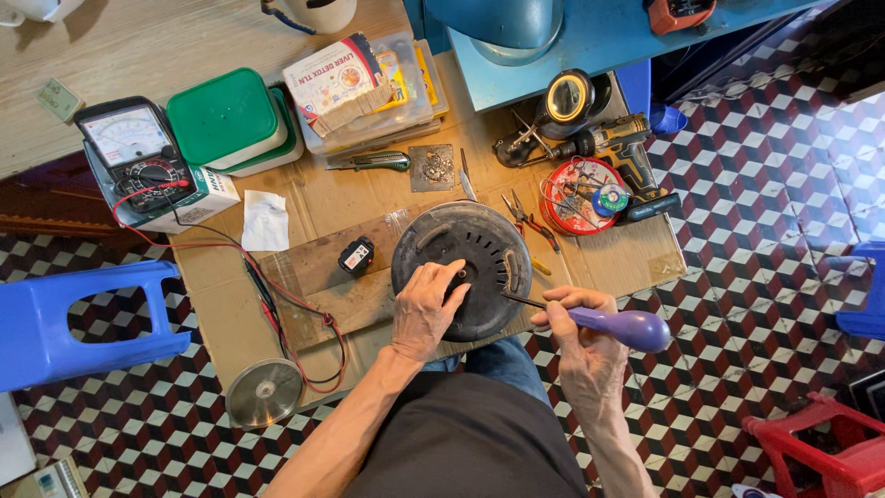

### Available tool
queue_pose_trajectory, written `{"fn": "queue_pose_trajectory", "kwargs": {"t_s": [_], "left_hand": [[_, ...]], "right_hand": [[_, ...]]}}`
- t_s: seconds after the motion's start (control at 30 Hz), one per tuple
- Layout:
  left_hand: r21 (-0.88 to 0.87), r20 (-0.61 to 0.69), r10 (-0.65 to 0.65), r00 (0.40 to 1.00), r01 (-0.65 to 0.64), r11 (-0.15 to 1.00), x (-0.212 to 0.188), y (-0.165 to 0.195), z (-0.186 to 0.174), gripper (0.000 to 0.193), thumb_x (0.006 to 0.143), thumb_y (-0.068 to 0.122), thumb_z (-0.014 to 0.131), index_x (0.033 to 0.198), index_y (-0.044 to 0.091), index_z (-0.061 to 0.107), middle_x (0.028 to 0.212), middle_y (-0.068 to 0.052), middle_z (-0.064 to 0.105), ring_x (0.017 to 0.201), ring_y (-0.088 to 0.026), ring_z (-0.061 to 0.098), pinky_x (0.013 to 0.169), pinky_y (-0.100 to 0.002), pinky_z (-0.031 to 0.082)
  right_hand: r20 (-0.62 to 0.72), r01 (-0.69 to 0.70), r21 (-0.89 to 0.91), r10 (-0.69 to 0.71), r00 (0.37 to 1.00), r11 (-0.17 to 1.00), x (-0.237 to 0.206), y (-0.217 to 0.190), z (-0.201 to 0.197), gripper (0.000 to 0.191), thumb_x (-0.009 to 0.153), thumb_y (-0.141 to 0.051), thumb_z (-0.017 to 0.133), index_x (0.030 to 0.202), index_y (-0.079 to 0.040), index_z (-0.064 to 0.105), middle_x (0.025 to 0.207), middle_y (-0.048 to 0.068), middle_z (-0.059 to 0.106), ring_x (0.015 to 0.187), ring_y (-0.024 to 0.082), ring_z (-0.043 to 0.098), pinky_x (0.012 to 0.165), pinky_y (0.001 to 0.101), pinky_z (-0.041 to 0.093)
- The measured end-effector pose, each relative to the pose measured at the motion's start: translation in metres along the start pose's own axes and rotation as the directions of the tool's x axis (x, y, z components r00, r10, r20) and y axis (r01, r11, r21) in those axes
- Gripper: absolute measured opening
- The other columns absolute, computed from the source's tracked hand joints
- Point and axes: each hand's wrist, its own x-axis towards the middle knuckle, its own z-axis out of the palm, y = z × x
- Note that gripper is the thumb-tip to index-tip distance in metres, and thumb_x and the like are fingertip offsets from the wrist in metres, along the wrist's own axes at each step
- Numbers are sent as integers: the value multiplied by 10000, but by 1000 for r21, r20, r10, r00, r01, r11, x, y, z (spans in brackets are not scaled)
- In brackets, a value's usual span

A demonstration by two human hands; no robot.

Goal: The person works on the base of a small appliance, likely a rice cooker, using a screwdriver and a power drill to remove and install screws. They flip the unit over, adjust the base, and handle the lid separately.

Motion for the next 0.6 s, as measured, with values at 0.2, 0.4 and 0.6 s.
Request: {"fn": "queue_pose_trajectory", "kwargs": {"t_s": [0.2,0.4,0.6], "left_hand": [[17,-16,-3,1000,3,1000,-3,-2,1,295,852,186,794,1091,93,647,937,-57,640,864,-255,668,744,-374,569],[37,-31,-14,999,15,999,-4,-6,5,150,866,168,782,931,111,660,917,-49,645,849,-248,676,701,-378,563],[-2,-59,-5,998,5,1000,-8,-10,5,137,870,153,775,930,107,662,910,-42,646,838,-246,679,681,-373,558]], "right_hand": [[1,70,13,-70,998,997,-16,-5,24,142,1017,-44,596,1125,2,516,1140,145,638,936,168,728,887,314,616],[31,77,-51,-76,997,996,-14,-11,39,156,1003,-62,615,1116,4,531,1079,135,686,922,181,743,856,315,626],[45,75,-68,-72,996,995,-15,-13,46,168,998,-72,623,1125,-3,537,1060,139,693,916,184,752,842,323,634]]}}
